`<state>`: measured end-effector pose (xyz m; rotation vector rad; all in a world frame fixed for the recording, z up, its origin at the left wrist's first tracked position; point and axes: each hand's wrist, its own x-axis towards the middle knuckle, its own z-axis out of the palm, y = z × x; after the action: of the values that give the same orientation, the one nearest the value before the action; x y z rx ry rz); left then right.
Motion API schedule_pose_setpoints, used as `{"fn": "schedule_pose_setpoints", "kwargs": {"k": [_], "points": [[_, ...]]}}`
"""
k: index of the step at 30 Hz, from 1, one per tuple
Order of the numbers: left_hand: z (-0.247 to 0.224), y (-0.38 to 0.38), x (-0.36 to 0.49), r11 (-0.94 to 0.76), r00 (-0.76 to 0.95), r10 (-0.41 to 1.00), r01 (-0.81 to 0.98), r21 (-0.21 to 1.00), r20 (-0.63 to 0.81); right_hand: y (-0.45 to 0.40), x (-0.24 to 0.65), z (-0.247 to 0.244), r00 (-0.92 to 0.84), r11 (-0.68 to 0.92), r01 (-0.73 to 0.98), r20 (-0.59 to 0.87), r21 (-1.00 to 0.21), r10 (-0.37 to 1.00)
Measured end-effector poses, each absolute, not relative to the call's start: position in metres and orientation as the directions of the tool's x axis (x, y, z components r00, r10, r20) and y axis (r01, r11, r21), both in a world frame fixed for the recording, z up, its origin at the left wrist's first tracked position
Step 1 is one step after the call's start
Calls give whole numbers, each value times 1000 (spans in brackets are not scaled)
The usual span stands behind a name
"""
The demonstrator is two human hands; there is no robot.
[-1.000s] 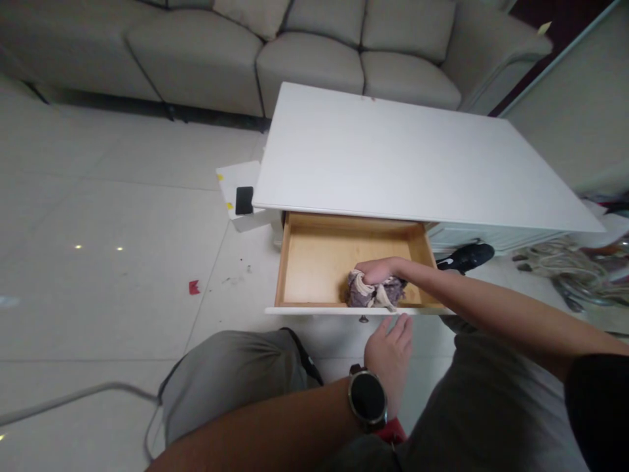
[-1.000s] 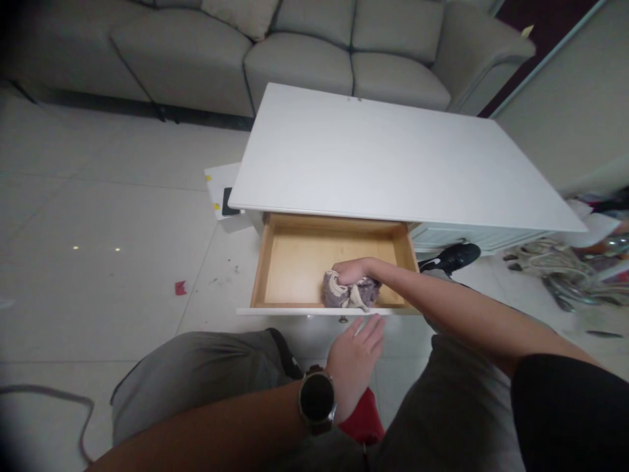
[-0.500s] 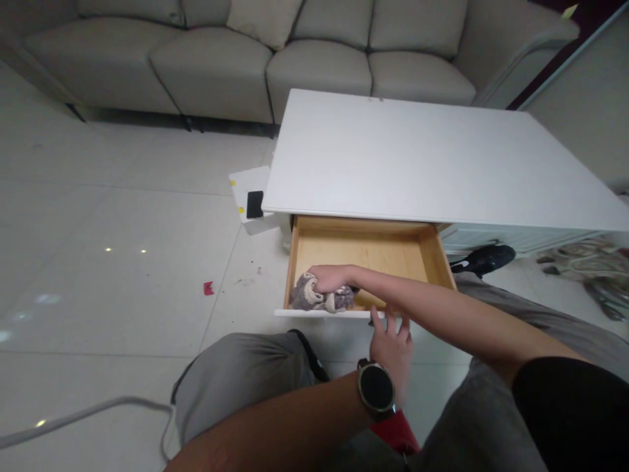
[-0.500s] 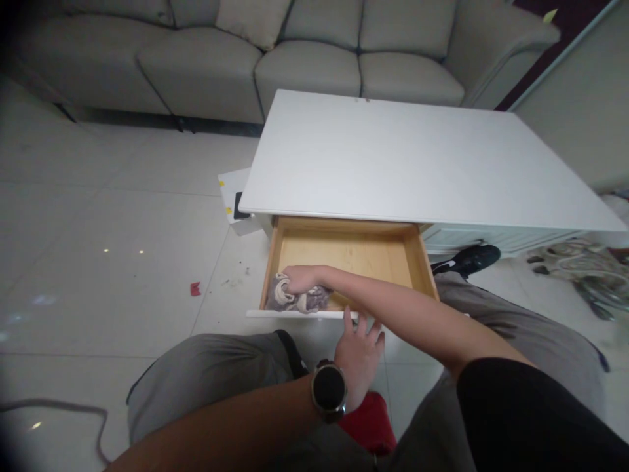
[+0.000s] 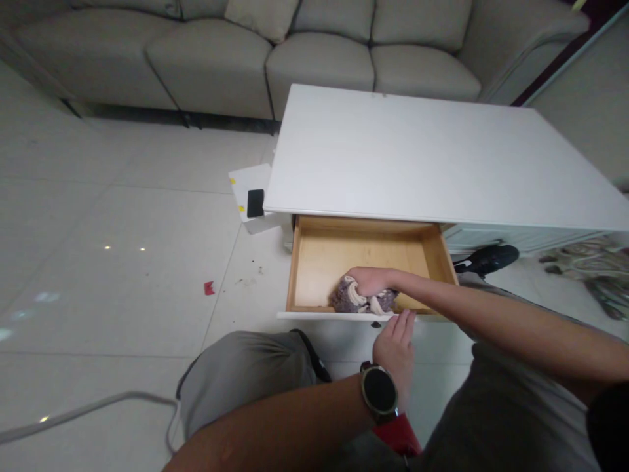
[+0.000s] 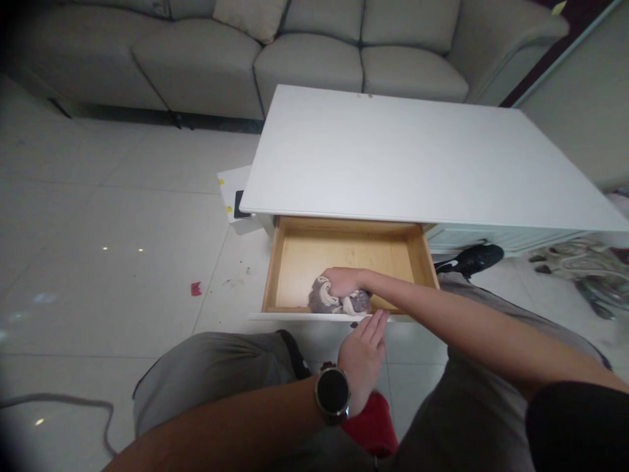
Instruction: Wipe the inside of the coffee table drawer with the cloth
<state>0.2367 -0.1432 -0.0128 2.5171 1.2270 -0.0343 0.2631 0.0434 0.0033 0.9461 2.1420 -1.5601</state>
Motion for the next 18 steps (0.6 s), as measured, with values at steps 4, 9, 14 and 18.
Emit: {"fn": "schedule_pose_setpoints", "kwargs": {"k": [4,9,14,18], "points": [[-12,-144,237,-565,625,754,774,285,-203,30,213,-10,-791,267,578,-450,-771,414],[-13,-142,241,-582,648,724,758,294,-237,24,165,-5,-816,478,570,-392,-669,424],[-8,-139,243,-579,639,741,764,285,-208,39,188,19,-837,496,546,-452,-675,308],[-5,-139,232,-617,662,742,735,281,-103,71,226,37,-817,376,562,-425,-737,388]]}}
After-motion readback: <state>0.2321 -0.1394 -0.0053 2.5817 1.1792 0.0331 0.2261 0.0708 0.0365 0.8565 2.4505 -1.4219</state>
